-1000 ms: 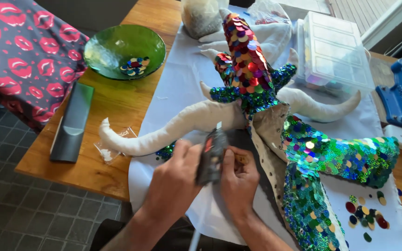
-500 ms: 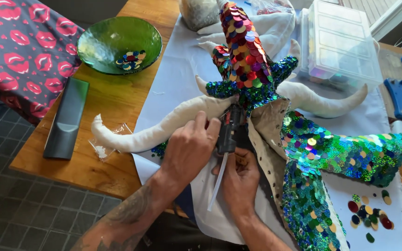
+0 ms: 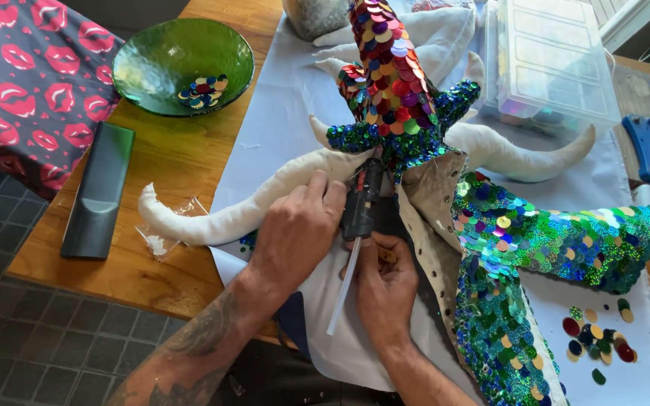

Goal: Using a hot glue gun to attach colorful sequins to a white fabric horn

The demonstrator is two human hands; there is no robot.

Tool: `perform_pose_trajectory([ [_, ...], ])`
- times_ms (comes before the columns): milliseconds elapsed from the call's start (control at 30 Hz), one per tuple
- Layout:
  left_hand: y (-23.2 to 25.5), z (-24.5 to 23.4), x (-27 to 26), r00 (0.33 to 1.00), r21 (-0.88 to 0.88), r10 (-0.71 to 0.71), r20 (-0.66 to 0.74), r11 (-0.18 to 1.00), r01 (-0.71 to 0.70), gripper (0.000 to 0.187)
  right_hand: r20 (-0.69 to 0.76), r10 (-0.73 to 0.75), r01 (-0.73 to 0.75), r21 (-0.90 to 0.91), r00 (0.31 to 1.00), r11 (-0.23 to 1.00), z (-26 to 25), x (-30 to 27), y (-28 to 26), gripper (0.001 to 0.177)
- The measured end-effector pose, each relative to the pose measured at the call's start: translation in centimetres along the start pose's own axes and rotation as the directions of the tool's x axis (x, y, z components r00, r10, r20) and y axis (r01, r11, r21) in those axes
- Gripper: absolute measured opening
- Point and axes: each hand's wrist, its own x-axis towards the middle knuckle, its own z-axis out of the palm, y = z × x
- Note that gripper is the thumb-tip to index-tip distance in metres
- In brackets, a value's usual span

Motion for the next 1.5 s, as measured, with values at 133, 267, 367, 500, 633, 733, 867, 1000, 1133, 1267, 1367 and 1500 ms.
perform_pose_trajectory([
  [133, -0.4, 0.0, 0.0, 1.000, -0.069, 0.000, 0.026, 0.998, 0.002, 0.007, -0.040, -0.066, 0.062, -0.087, 0.997, 0.994, -0.1, 0.1, 0.5, 0.014],
  [267, -0.6, 0.1, -0.1, 1.000, -0.140, -0.005, 0.029, 0.990, 0.009, 0.006, 0.020, -0.075, 0.076, -0.043, 0.997, 0.996, -0.1, -0.2, 0.0, 0.015],
  [367, -0.7, 0.1, 0.1, 1.000, -0.145, -0.006, 0.030, 0.989, 0.010, 0.006, 0.022, -0.081, 0.081, -0.022, 0.996, 0.996, 0.1, -0.1, 0.0, 0.013],
  [500, -0.7, 0.1, 0.2, 0.999, -0.162, -0.006, 0.039, 0.987, 0.012, 0.006, 0.012, -0.068, 0.068, -0.025, 0.998, 0.997, 0.1, 0.0, 0.0, 0.014],
  [633, -0.8, 0.6, 0.0, 0.999, -0.201, -0.012, 0.041, 0.979, 0.020, 0.005, 0.019, -0.082, 0.082, -0.028, 0.996, 0.996, 0.0, 0.0, 0.1, 0.014],
  [733, -0.9, 0.9, -0.1, 1.000, -0.182, -0.003, 0.018, 0.983, 0.006, 0.009, 0.018, -0.075, 0.075, -0.004, 0.997, 0.997, 0.0, 0.0, 0.1, 0.013],
  [867, -0.9, 1.0, -0.1, 0.999, -0.161, -0.001, 0.035, 0.987, 0.007, 0.007, 0.010, -0.060, 0.061, -0.031, 0.998, 0.998, 0.0, 0.0, -0.1, 0.014],
  [1000, -0.9, 0.7, -0.1, 1.000, -0.054, 0.007, 0.012, 0.998, -0.006, 0.011, 0.014, -0.074, 0.075, -0.006, 0.997, 0.997, 0.0, 0.1, 0.2, 0.015],
  [1133, -0.8, 0.0, 0.0, 1.000, -0.068, 0.004, 0.014, 0.998, -0.003, 0.009, 0.017, -0.081, 0.081, 0.011, 0.997, 0.997, -0.1, 0.0, 0.1, 0.016],
  [1267, -1.2, -1.1, -0.2, 0.999, -0.147, 0.040, 0.028, 0.989, -0.036, 0.014, 0.009, -0.049, 0.049, -0.025, 0.999, 0.998, 0.1, -0.2, -0.8, 0.018],
  [1367, -1.4, -2.2, -0.9, 0.999, -0.276, 0.039, 0.005, 0.960, -0.036, 0.018, -0.008, 0.004, -0.004, 0.044, 1.000, 0.999, 0.4, 0.0, -0.9, 0.028],
  [1500, -1.7, -3.4, -3.3, 0.997, -0.544, -0.011, 0.076, 0.838, 0.051, 0.030, -0.022, -0.037, 0.042, 0.334, 0.999, 0.941, 1.7, 0.0, -1.0, 0.028],
])
